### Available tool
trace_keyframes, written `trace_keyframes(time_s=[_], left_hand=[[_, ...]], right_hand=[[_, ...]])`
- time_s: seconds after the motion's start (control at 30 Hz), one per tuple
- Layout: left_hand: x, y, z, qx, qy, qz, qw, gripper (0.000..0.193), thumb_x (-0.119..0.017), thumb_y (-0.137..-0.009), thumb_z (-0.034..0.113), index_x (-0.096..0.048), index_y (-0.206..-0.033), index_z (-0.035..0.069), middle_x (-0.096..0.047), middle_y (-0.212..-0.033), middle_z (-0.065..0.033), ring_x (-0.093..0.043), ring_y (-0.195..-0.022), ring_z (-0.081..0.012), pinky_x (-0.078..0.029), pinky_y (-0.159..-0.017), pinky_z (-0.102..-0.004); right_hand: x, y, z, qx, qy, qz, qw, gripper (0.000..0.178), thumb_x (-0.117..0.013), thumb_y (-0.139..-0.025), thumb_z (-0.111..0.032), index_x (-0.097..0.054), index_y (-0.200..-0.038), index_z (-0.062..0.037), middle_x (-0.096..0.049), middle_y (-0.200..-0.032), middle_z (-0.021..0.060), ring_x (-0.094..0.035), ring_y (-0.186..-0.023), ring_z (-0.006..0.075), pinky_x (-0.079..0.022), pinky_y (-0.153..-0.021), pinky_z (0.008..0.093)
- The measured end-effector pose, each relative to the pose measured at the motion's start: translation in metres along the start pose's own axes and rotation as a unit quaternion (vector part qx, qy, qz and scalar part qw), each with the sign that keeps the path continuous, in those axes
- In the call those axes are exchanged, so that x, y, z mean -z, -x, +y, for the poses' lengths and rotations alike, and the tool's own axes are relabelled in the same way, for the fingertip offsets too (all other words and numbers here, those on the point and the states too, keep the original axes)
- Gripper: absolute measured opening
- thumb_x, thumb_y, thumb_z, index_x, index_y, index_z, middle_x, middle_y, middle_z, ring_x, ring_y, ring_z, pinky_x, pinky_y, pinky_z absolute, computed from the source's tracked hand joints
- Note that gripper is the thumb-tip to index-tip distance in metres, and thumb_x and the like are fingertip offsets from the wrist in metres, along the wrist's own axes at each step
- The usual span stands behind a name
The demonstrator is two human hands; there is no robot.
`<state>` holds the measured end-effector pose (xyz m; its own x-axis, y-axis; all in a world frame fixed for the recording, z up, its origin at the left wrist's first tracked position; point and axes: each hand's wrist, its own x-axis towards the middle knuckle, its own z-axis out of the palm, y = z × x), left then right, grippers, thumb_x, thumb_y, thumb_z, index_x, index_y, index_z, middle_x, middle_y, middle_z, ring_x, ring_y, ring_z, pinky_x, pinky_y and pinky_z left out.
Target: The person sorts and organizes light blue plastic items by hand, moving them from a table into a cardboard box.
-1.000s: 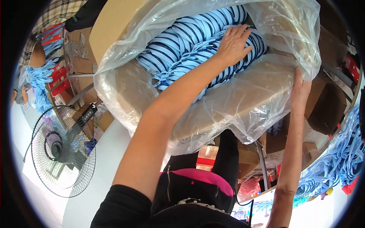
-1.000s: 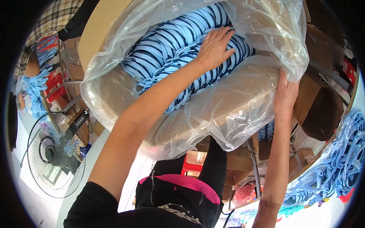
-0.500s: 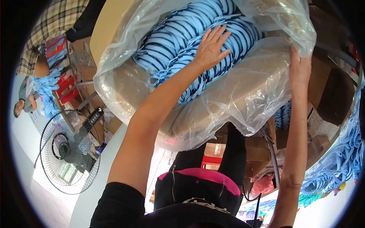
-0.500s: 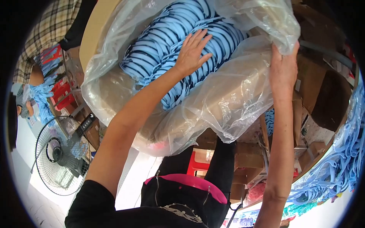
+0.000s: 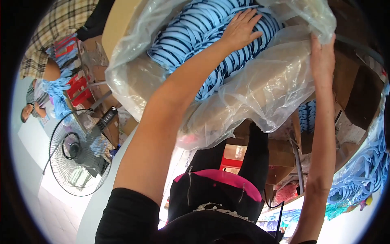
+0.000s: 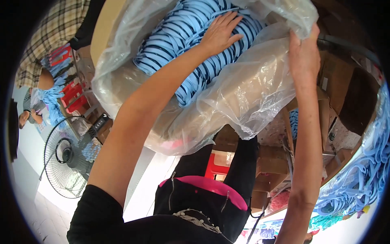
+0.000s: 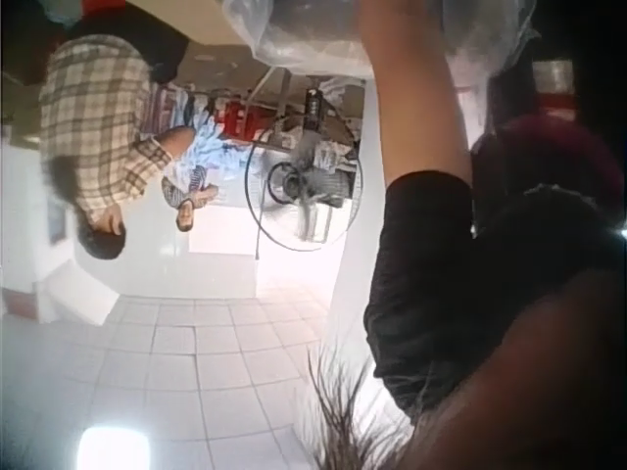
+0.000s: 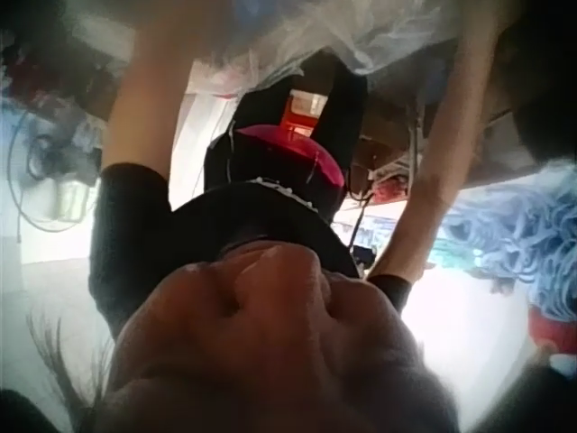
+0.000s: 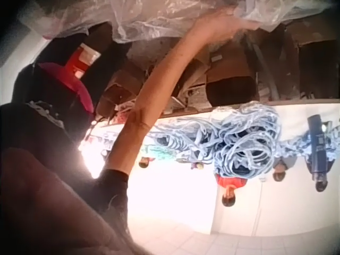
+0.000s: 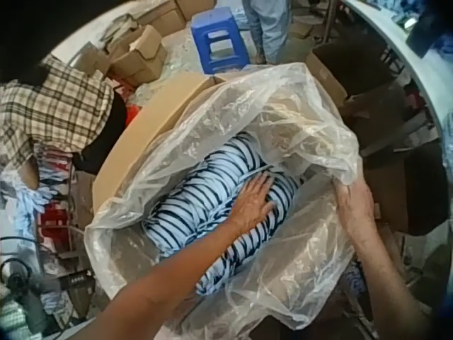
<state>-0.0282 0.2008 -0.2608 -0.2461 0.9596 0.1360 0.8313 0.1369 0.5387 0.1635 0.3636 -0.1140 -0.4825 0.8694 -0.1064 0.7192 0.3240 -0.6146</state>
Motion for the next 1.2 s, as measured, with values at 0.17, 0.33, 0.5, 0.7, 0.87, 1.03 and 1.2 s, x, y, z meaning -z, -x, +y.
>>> trace_keyframes(time_s=[0.17,0.33,0.5,0.7,0.87,1.03,1.2], left_hand=[[0.059,0.073,0.02,0.043,0.023,-0.067,0.997,0.059,-0.062,-0.098,0.033,-0.046,-0.151,0.011,-0.041,-0.159,-0.0152,-0.033,-0.149,-0.035,-0.024,-0.122,-0.0512],[0.048,0.152,0.016,0.079,-0.075,-0.113,0.988,0.069,-0.066,-0.094,0.032,-0.039,-0.156,0.015,-0.029,-0.166,-0.0126,-0.029,-0.152,-0.0325,-0.024,-0.122,-0.0524],[0.014,0.146,0.007,0.077,-0.075,-0.052,0.993,0.07,-0.069,-0.091,0.028,-0.04,-0.154,0.016,-0.031,-0.164,-0.0129,-0.03,-0.151,-0.0318,-0.024,-0.123,-0.0507],[0.036,0.154,0.017,0.126,0.006,-0.014,0.992,0.065,-0.073,-0.086,0.016,-0.049,-0.147,0.014,-0.038,-0.159,-0.0125,-0.038,-0.145,-0.0326,-0.031,-0.12,-0.0467],[0.082,0.172,0.034,0.179,0.108,-0.003,0.978,0.026,-0.081,-0.076,0.011,-0.065,-0.096,0.007,-0.06,-0.091,-0.0077,-0.062,-0.095,-0.0301,-0.052,-0.081,-0.0419],[0.062,0.189,0.038,0.257,0.171,-0.124,0.943,0.027,-0.082,-0.073,0.005,-0.063,-0.093,0.007,-0.061,-0.094,-0.0103,-0.062,-0.095,-0.0319,-0.053,-0.079,-0.0412],[0.045,0.19,0.035,0.238,0.093,-0.111,0.96,0.026,-0.08,-0.071,0.002,-0.062,-0.09,0.005,-0.062,-0.095,-0.0141,-0.06,-0.1,-0.0353,-0.051,-0.086,-0.0442]], right_hand=[[0.007,0.005,-0.011,-0.09,0.058,-0.023,0.994,0.067,-0.053,-0.101,-0.045,-0.026,-0.156,-0.0189,-0.07,-0.118,0.0253,-0.066,-0.111,0.0462,-0.05,-0.095,0.0499],[-0.002,0.007,-0.01,-0.075,0.038,-0.023,0.996,0.064,-0.053,-0.101,-0.045,-0.031,-0.155,-0.0177,-0.07,-0.121,0.0244,-0.065,-0.112,0.0468,-0.05,-0.096,0.0495],[0.001,0.003,0.01,0.068,-0.018,0.053,0.996,0.057,-0.057,-0.101,-0.043,-0.043,-0.146,-0.0121,-0.067,-0.126,0.0221,-0.063,-0.119,0.043,-0.048,-0.1,0.0453],[-0.012,0.001,0.011,0.019,-0.013,0.027,0.999,0.058,-0.056,-0.101,-0.045,-0.042,-0.149,-0.0157,-0.065,-0.131,0.021,-0.061,-0.124,0.0403,-0.045,-0.104,0.0434],[0.001,-0.002,-0.003,-0.043,-0.002,-0.019,0.999,0.057,-0.055,-0.103,-0.043,-0.043,-0.149,-0.0107,-0.06,-0.139,0.0204,-0.057,-0.13,0.0383,-0.042,-0.108,0.0416],[-0.001,0.003,-0.009,-0.037,-0.004,-0.015,0.999,0.058,-0.054,-0.103,-0.042,-0.042,-0.149,-0.0105,-0.061,-0.137,0.0215,-0.057,-0.128,0.04,-0.042,-0.107,0.0423],[0.003,0.01,-0.038,-0.131,0.031,-0.034,0.99,0.061,-0.055,-0.101,-0.045,-0.036,-0.152,-0.0165,-0.063,-0.133,0.024,-0.059,-0.124,0.0449,-0.046,-0.102,0.0488]])
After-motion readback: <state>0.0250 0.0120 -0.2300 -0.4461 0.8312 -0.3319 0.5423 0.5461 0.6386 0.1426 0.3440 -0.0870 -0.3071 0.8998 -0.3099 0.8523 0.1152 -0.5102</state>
